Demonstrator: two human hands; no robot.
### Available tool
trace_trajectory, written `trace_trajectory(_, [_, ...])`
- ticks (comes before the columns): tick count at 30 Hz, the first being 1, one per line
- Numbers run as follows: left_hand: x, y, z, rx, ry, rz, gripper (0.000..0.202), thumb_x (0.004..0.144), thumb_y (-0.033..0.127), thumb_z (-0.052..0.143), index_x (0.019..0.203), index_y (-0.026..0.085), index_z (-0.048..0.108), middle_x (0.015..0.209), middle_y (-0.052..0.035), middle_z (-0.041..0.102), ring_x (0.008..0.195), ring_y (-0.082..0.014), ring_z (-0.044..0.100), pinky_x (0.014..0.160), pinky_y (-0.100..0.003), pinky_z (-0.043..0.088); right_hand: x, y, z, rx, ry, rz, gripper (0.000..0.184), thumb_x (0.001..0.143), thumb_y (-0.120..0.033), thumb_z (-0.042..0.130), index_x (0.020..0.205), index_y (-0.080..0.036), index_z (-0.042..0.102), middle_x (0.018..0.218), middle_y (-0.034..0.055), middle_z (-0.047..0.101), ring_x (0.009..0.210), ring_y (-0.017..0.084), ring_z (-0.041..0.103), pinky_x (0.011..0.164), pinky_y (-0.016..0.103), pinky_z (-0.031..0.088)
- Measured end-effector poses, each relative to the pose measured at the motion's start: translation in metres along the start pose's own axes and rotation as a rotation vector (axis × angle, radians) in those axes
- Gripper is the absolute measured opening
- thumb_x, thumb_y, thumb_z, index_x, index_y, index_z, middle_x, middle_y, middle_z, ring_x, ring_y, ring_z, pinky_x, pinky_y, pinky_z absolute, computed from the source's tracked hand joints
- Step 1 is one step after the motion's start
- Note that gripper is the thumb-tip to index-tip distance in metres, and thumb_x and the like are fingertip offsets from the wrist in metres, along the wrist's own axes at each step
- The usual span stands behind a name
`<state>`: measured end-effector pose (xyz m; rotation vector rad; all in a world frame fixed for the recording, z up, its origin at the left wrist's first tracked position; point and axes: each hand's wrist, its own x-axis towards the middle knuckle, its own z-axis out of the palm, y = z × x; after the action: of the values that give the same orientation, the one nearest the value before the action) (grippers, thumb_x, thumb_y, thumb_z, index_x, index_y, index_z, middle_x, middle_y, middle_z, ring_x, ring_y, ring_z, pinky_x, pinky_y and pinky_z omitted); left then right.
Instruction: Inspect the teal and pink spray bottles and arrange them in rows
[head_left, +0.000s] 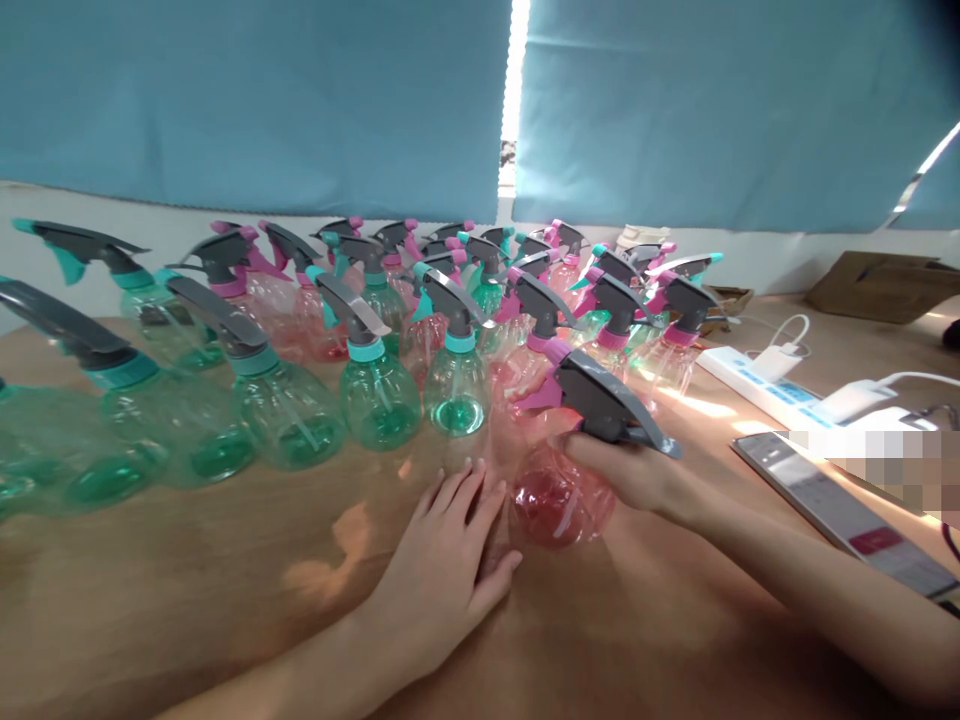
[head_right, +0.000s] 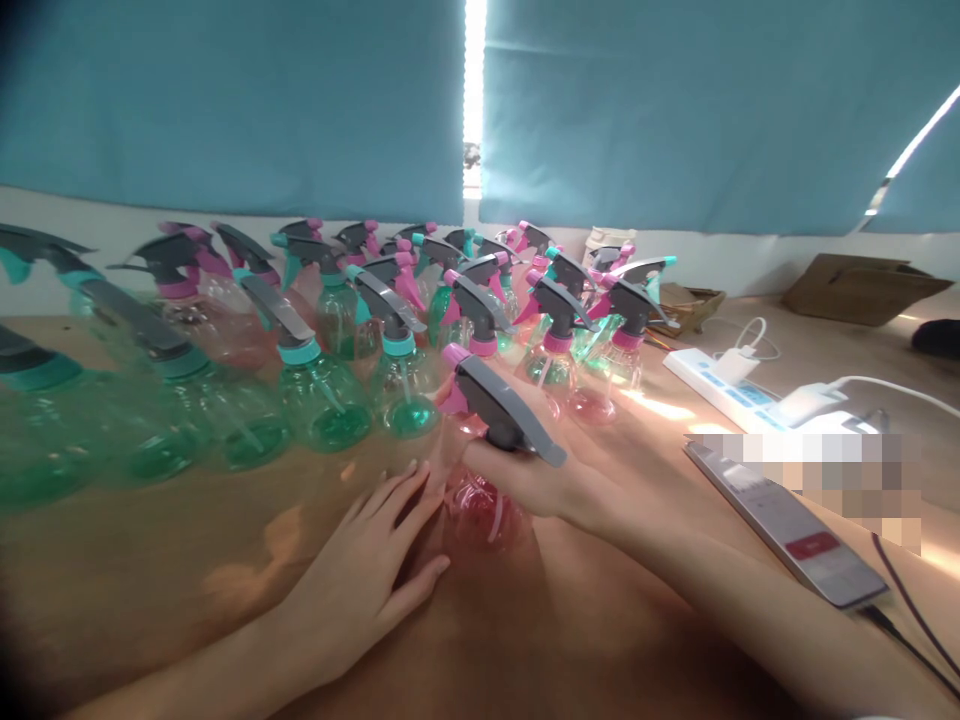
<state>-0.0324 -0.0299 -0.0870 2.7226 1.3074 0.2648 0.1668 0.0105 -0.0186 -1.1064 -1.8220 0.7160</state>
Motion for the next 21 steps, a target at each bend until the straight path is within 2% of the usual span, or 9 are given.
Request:
trace_trajectory(5, [0.0001,0.0007,0.0008,0.003,0.005,-0.001,0.052,0.091,0.035,0.055,0.137,0.012,0.048,0.145,-0.0172,0.045,0.134,-0.0332,0.041,0.107,-0.053,0.036,0.0,0.0008,-0.0006,-0.001,-0.005,0.006,0.022,0.066,-0.018,0.049,0.057,-0.023,0.03,0.054,-0.0055,0.029,0.047,0.01,0.027,0.038,0.023,0.024])
trace_trajectory(9, [-0.0003,0.0001,0.0017,-0.013,0.024,0.003,0.051,0.091,0.035,0.055,0.136,0.013,0.048,0.146,-0.0166,0.044,0.134,-0.0334,0.04,0.107,-0.053,0.036,-0.0001,0.0026,-0.0023,-0.01,-0.018,-0.003,0.02,0.066,-0.016,0.049,0.059,-0.023,0.032,0.057,-0.0053,0.032,0.05,0.01,0.028,0.042,0.023,0.026])
trace_trajectory(15, [0.0005,0.0004,0.0,-0.005,0.003,0.003,0.053,0.091,0.035,0.056,0.137,0.011,0.048,0.145,-0.0179,0.045,0.134,-0.0337,0.04,0.108,-0.053,0.036,-0.0001,0.0047,-0.0012,-0.001,0.013,-0.037,0.019,0.065,-0.012,0.049,0.061,-0.024,0.034,0.055,-0.0069,0.029,0.048,0.01,0.026,0.042,0.024,0.025])
trace_trajectory(18, [0.0006,0.0,0.0011,-0.006,0.013,0.006,0.053,0.091,0.035,0.056,0.137,0.012,0.047,0.145,-0.0173,0.045,0.134,-0.0333,0.04,0.108,-0.053,0.036,-0.0003,0.0062,0.0011,0.031,0.013,-0.037,0.016,0.067,-0.013,0.05,0.062,-0.024,0.038,0.058,-0.0057,0.037,0.051,0.011,0.034,0.045,0.025,0.033])
trace_trajectory(21, [0.0003,-0.0003,0.0023,-0.009,0.026,0.004,0.054,0.091,0.035,0.056,0.138,0.012,0.046,0.145,-0.017,0.045,0.134,-0.0333,0.04,0.107,-0.053,0.036,0.0007,0.0026,0.0034,0.085,0.024,-0.059,0.012,0.068,-0.015,0.049,0.064,-0.024,0.043,0.06,-0.0039,0.046,0.057,0.015,0.047,0.055,0.029,0.044])
